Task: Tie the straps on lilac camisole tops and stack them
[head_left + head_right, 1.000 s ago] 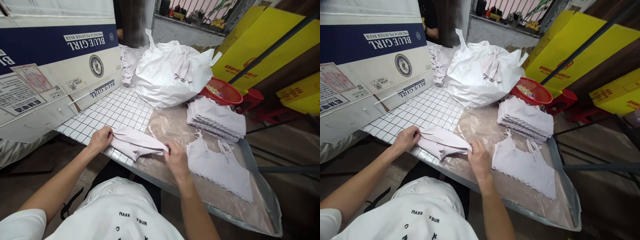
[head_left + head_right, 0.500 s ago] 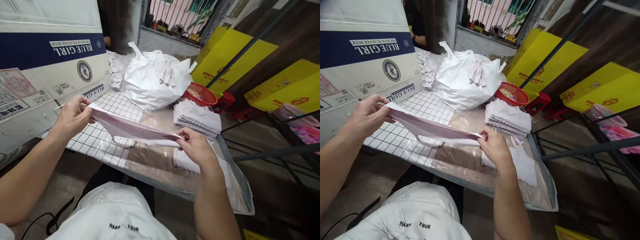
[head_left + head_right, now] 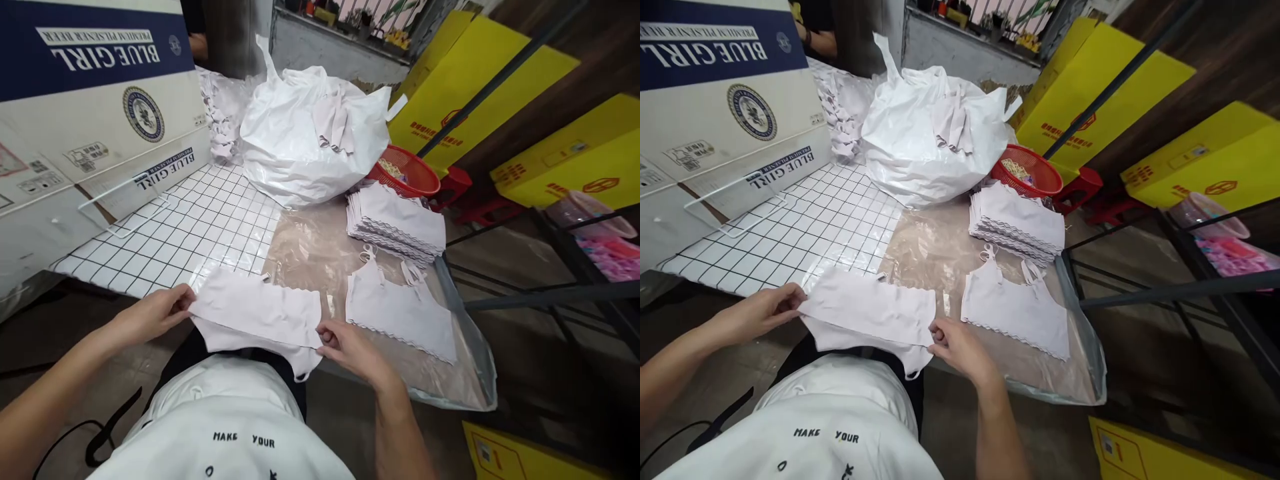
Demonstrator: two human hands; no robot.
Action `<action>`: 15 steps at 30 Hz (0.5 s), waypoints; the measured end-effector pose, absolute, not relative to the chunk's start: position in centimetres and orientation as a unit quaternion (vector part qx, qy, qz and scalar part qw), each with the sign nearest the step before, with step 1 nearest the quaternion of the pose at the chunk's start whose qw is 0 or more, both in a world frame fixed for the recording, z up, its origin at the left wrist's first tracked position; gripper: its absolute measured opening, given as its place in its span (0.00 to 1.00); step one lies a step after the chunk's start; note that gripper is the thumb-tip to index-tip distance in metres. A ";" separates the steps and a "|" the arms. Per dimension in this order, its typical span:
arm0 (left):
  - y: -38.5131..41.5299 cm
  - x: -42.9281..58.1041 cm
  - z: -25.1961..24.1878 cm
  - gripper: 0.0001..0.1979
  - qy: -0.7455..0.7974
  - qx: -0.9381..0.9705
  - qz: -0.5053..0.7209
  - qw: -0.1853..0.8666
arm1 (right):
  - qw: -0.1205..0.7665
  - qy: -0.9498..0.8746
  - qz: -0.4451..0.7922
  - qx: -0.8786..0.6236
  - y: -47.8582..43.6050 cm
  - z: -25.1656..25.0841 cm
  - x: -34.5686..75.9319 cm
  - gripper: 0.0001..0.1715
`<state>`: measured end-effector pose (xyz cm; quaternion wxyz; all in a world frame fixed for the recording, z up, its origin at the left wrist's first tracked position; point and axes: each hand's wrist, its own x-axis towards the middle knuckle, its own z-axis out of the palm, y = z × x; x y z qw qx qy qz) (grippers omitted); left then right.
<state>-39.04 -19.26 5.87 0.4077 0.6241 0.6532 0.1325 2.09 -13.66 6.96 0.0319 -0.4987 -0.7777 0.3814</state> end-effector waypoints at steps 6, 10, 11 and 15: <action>-18.1 -39.8 6.0 0.24 0.633 0.610 0.096 0.466 | 0.135 -0.692 0.372 -0.604 -12.0 4.5 1.0 0.18; -15.0 -39.2 6.1 0.29 0.679 0.582 0.118 0.433 | 0.146 -0.679 0.267 -0.668 -10.4 2.7 -0.9 0.19; -14.2 -39.0 5.8 0.29 0.687 0.579 0.135 0.417 | 0.148 -0.691 0.253 -0.661 -10.1 2.3 -1.2 0.18; -11.5 -38.3 4.8 0.29 0.658 0.628 0.138 0.392 | 0.159 -0.754 0.273 -0.576 -9.3 1.9 -1.4 0.10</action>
